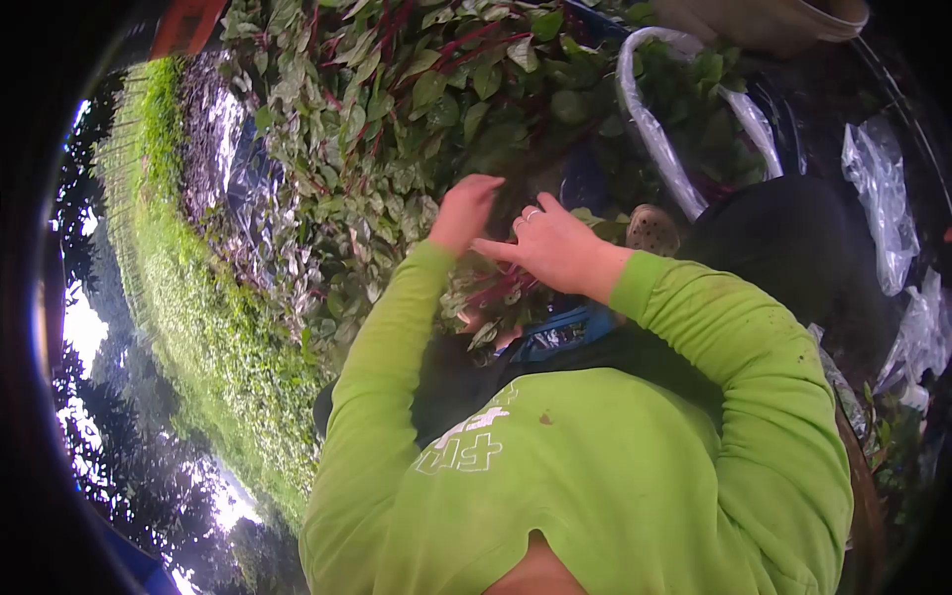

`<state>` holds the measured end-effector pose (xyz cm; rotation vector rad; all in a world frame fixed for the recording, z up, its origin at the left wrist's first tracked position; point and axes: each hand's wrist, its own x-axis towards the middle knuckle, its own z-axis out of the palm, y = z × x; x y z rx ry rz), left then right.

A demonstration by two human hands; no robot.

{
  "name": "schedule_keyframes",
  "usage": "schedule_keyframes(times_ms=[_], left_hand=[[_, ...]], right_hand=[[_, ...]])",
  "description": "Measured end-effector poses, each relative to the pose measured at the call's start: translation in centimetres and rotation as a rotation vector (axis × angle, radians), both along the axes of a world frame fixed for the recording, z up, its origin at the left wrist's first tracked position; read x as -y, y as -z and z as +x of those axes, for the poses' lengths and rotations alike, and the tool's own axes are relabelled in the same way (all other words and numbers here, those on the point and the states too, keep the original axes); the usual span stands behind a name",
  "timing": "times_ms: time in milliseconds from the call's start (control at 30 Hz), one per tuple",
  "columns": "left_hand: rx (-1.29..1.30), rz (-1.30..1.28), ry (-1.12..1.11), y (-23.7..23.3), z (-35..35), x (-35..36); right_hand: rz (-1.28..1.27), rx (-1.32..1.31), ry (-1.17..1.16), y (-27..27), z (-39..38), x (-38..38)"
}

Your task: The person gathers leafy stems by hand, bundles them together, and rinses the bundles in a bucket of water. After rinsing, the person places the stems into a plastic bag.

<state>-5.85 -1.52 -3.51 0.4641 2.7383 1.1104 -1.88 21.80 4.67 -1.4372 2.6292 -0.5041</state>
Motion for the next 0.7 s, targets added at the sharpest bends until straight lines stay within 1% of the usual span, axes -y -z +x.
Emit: schedule_keyframes(times_ms=[33,67,100,133,200,300,367,433,567,600,700], left_hand=[[-0.039,-0.094,0.038,2.7,-1.2,-1.6],[-0.110,-0.199,0.003,3.6,-2.4,-3.6],[-0.183,-0.306,-0.034,4.2,-3.4,-5.1],[-0.174,-0.437,-0.065,4.2,-4.4,-6.3],[-0.156,-0.700,-0.125,4.2,-6.2,-8.1],[-0.069,-0.680,-0.195,5.3,-7.5,-7.9],[-0.086,-0.510,-0.168,6.3,-7.7,-6.4],[-0.145,-0.350,-0.139,5.0,-7.2,-5.0],[0.070,-0.116,-0.225,0.6,-5.9,-3.0],[0.073,-0.054,-0.219,-0.2,-5.5,-2.5],[0.241,0.141,-0.185,-0.8,-3.5,-1.1]], right_hand=[[0.013,-0.003,0.009,0.3,0.0,-0.3],[0.039,0.027,0.049,0.6,0.0,-0.4],[0.062,0.058,0.088,0.9,0.0,-0.6],[0.089,0.114,0.120,1.3,-0.2,-1.1],[0.111,0.134,0.130,1.8,-0.5,-2.0],[0.083,0.128,0.166,1.6,-0.8,-2.9],[0.069,0.135,0.184,1.6,-0.6,-3.1],[0.082,0.147,0.190,1.9,-0.9,-3.3],[0.029,0.077,0.162,1.7,-1.3,-3.0],[0.000,0.057,0.153,1.7,-1.5,-2.9],[-0.096,0.008,0.133,1.5,-1.8,-2.3]])
